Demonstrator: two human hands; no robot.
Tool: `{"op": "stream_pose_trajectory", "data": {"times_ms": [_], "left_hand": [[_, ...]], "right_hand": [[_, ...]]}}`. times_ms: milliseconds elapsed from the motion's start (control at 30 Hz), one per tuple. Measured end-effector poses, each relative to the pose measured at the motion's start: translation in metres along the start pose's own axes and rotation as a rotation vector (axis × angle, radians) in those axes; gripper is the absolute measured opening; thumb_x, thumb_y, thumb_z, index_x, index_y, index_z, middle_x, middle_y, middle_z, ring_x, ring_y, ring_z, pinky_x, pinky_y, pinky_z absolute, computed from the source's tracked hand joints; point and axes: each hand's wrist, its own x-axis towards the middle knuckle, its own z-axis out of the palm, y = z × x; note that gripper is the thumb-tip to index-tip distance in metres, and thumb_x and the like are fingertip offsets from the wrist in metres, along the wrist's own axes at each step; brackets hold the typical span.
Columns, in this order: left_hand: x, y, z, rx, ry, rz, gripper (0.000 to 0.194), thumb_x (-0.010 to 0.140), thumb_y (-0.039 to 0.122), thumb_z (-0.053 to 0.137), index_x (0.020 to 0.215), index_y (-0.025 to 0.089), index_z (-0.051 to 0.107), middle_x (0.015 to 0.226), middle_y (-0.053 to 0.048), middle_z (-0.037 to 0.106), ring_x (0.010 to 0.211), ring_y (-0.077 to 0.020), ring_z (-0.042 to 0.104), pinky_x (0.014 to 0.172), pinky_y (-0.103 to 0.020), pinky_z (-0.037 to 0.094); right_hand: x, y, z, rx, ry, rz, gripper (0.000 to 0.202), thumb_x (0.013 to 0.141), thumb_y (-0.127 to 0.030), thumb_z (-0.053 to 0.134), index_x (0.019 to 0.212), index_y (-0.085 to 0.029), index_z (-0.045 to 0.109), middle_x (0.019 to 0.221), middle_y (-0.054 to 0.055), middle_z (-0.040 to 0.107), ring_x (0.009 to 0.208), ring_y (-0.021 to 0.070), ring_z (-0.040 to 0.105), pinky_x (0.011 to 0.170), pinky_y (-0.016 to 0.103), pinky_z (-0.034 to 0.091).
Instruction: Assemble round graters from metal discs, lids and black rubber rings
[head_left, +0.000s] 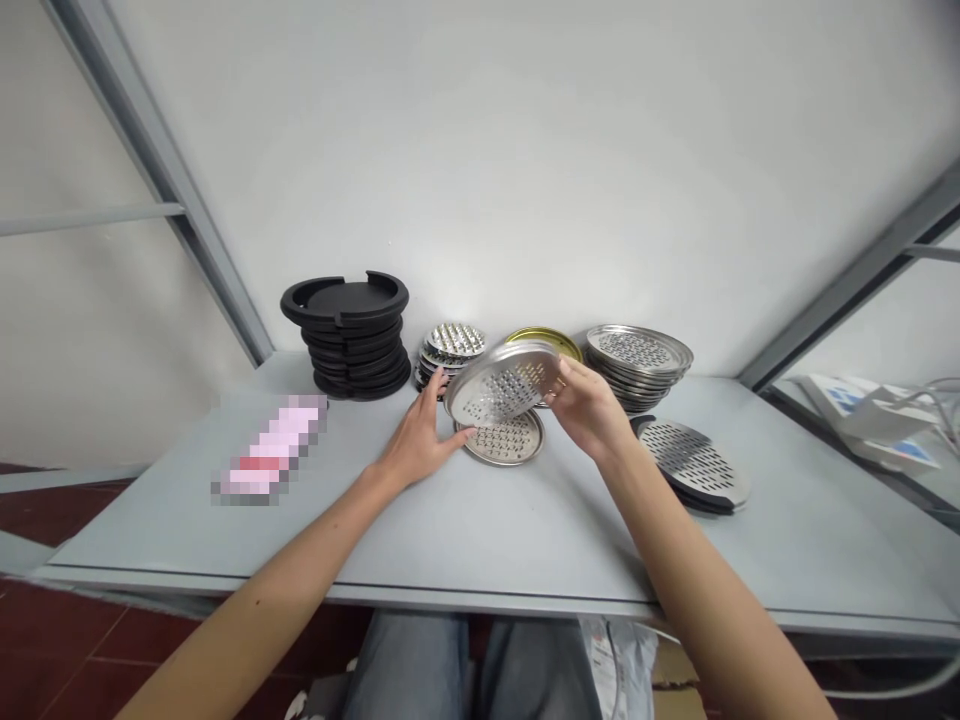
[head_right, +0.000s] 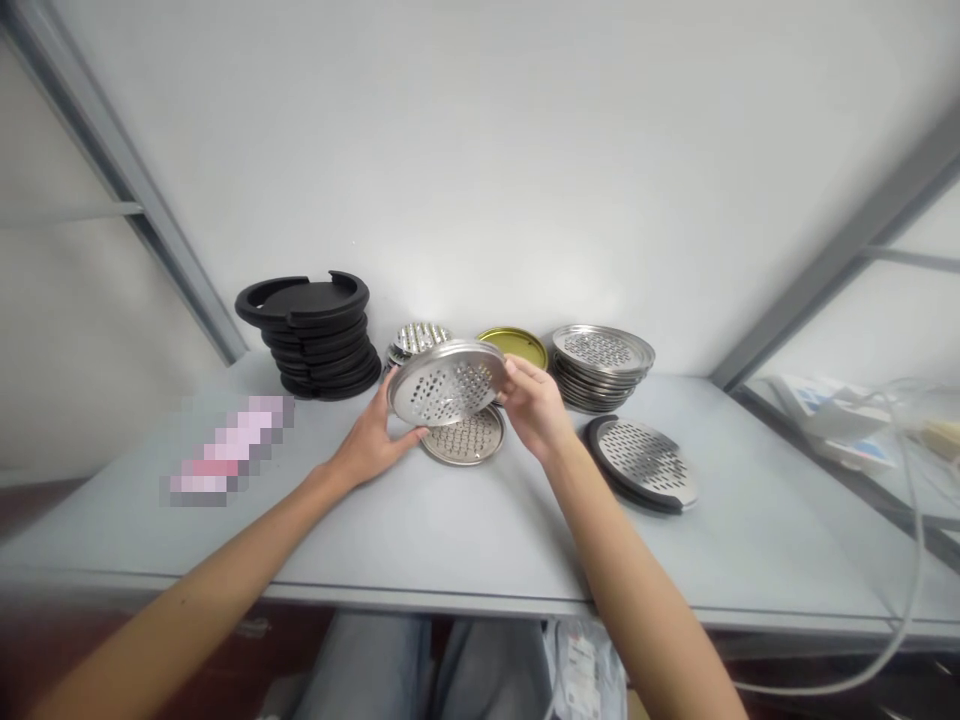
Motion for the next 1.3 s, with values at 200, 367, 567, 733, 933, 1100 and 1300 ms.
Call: {"op": "stream_pose_trajectory", "data": {"times_ms": [200, 367, 567, 733, 933, 1100, 1300], "left_hand": [[0.0, -0.002, 0.002, -0.077, 0.032, 0.044, 0.104, 0.079, 0.04, 0.07, 0.149, 0.024, -0.005, 0.139, -0.016, 0.046, 0.12, -0.0263, 0.052, 0.102, -0.043, 0.04], [0.001, -0.005, 0.002, -0.046, 0.029, 0.026, 0.112, 0.074, 0.039, 0.076, 0.149, 0.026, -0.007, 0.134, -0.014, 0.05, 0.118, -0.0266, 0.053, 0.101, -0.042, 0.041], [0.0, -0.011, 0.003, 0.066, 0.065, 0.044, 0.101, 0.073, 0.043, 0.075, 0.149, 0.022, 0.013, 0.123, -0.015, 0.056, 0.114, -0.0282, 0.054, 0.097, -0.042, 0.043], [-0.002, -0.013, 0.006, 0.033, 0.024, 0.082, 0.091, 0.075, 0.043, 0.073, 0.147, 0.022, 0.023, 0.107, -0.01, 0.063, 0.101, -0.0252, 0.06, 0.091, -0.042, 0.047], [-0.005, -0.015, 0.008, -0.022, -0.033, 0.071, 0.086, 0.072, 0.047, 0.075, 0.143, 0.021, 0.033, 0.101, -0.009, 0.065, 0.095, -0.025, 0.062, 0.088, -0.043, 0.049], [-0.004, -0.011, 0.005, 0.003, -0.057, 0.049, 0.087, 0.068, 0.051, 0.076, 0.14, 0.021, 0.038, 0.093, -0.005, 0.063, 0.088, -0.023, 0.061, 0.084, -0.039, 0.049], [-0.005, -0.006, 0.002, 0.092, -0.105, 0.015, 0.078, 0.065, 0.06, 0.074, 0.129, 0.02, 0.052, 0.083, -0.003, 0.06, 0.081, -0.0215, 0.057, 0.077, -0.034, 0.048]], "right_hand": [[0.0, 0.006, -0.008, 0.085, -0.053, 0.167, 0.027, 0.077, -0.042, 0.062, 0.099, -0.026, 0.064, 0.1, 0.003, 0.068, 0.086, 0.0182, 0.063, 0.076, 0.03, 0.052], [0.001, 0.013, -0.012, 0.272, -0.042, 0.337, 0.016, 0.076, -0.029, 0.066, 0.09, -0.024, 0.064, 0.084, 0.001, 0.068, 0.071, 0.0139, 0.061, 0.068, 0.028, 0.053], [0.002, 0.019, -0.013, 0.153, 0.029, 0.388, 0.019, 0.071, -0.028, 0.071, 0.087, -0.022, 0.064, 0.078, 0.0, 0.066, 0.067, 0.0128, 0.06, 0.067, 0.029, 0.054], [-0.001, 0.022, -0.018, -0.172, 0.108, 0.16, 0.032, 0.072, -0.037, 0.07, 0.1, -0.022, 0.066, 0.082, 0.002, 0.068, 0.067, 0.0135, 0.061, 0.06, 0.028, 0.055], [-0.005, 0.031, -0.026, -0.65, 0.048, -0.054, 0.043, 0.082, -0.047, 0.057, 0.111, -0.018, 0.068, 0.1, 0.008, 0.071, 0.081, 0.0232, 0.066, 0.064, 0.036, 0.057], [-0.008, 0.031, -0.026, -0.951, -0.021, -0.165, 0.039, 0.087, -0.042, 0.051, 0.114, -0.019, 0.068, 0.103, 0.008, 0.072, 0.083, 0.0243, 0.067, 0.074, 0.035, 0.053], [-0.009, 0.031, -0.029, -1.06, -0.1, -0.187, 0.039, 0.09, -0.044, 0.046, 0.111, -0.021, 0.069, 0.106, 0.007, 0.072, 0.087, 0.0248, 0.067, 0.073, 0.032, 0.051]]}}
